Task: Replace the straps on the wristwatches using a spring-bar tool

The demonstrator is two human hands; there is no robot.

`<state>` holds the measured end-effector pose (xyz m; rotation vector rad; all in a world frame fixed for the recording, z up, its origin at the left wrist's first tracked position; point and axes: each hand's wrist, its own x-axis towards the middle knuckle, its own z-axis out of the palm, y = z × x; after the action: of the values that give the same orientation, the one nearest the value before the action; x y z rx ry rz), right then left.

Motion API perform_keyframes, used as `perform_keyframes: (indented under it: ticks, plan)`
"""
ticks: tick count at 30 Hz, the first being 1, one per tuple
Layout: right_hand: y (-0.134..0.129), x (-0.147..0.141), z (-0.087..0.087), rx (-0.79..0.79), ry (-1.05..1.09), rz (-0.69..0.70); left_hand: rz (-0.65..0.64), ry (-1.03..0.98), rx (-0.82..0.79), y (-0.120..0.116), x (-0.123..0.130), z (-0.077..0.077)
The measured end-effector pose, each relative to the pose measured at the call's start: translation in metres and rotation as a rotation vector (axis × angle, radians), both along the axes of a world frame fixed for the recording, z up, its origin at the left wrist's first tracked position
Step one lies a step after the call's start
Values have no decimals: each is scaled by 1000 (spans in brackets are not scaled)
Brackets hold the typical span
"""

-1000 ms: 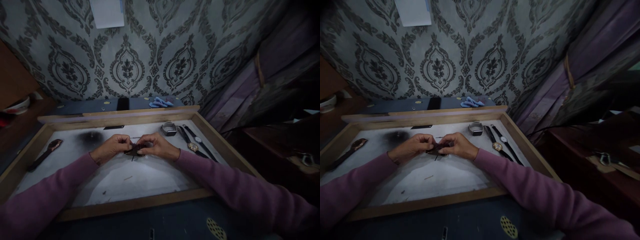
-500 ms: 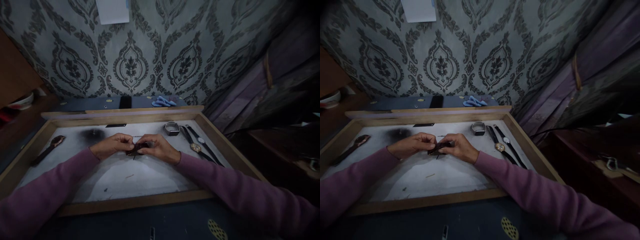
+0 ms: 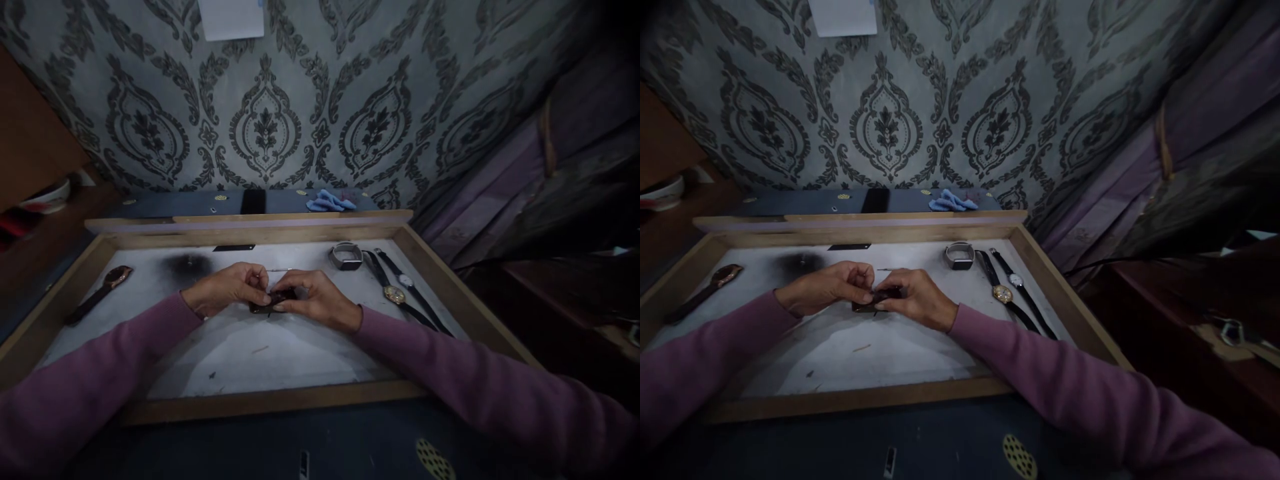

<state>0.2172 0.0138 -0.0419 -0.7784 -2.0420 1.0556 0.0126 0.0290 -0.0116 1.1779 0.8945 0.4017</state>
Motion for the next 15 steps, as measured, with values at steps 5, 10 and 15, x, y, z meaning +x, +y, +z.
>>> perform_keyframes:
  ticks: [5,10,15]
  plan:
    - [-2,-2,-2,143,-81,-16,6,16,5,0,1,1]
    - [-3,-3,-3,281,-142,-19,12,46,19,-2,4,1]
    - [-5,-5,-2,337,-174,-24,28,56,41,-2,6,1]
